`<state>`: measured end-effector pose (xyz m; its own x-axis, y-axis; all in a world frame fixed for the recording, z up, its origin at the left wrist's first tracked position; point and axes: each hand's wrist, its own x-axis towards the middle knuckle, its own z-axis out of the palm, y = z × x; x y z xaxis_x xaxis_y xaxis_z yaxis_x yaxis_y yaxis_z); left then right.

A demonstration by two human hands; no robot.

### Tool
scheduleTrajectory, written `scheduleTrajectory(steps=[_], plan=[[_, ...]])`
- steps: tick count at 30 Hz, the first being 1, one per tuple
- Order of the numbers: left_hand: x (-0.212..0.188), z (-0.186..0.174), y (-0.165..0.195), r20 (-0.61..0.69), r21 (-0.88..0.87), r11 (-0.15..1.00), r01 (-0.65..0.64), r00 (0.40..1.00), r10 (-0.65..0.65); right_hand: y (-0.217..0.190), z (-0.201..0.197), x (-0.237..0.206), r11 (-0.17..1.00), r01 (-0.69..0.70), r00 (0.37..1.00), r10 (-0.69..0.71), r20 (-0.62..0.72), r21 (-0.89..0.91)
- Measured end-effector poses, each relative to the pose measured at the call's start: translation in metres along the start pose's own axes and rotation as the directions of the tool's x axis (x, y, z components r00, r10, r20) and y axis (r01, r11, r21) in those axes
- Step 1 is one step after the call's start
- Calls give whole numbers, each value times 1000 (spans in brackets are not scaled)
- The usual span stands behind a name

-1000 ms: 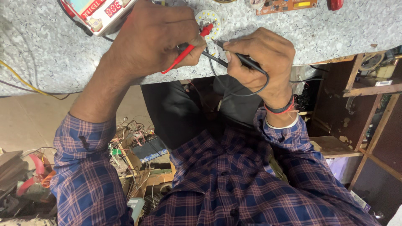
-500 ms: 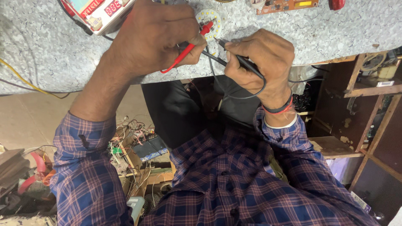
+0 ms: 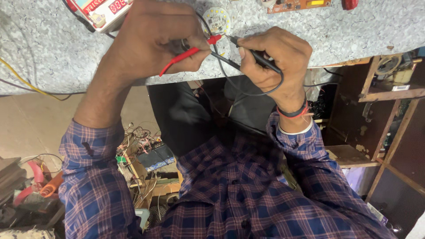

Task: The person tests a round LED bulb board by touching multimeter probes to its contacts, causing the LEDs to light up briefly. They then pick up a soldering iron and solder the LED board while holding it in one hand.

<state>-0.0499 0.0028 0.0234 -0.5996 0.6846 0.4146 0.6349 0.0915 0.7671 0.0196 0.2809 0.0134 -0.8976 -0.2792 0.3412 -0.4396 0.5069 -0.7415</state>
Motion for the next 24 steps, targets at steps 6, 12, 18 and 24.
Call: scheduleTrajectory(steps=[6, 12, 18, 24], plan=[[2, 0, 2, 23, -48, 996, 76, 997, -75, -1, 0, 1, 1000, 2, 1000, -1, 5, -5], [4, 0, 1, 28, -4, 999, 47, 998, -47, 0, 0, 1, 1000, 4, 1000, -3, 21, -18], [3, 0, 4, 24, 30, 997, 73, 997, -74, 1, -1, 1, 1000, 6, 1000, -6, 22, -6], [4, 1, 2, 19, 15, 999, 34, 999, -35, 3, -1, 0, 1000, 6, 1000, -6, 23, -4]])
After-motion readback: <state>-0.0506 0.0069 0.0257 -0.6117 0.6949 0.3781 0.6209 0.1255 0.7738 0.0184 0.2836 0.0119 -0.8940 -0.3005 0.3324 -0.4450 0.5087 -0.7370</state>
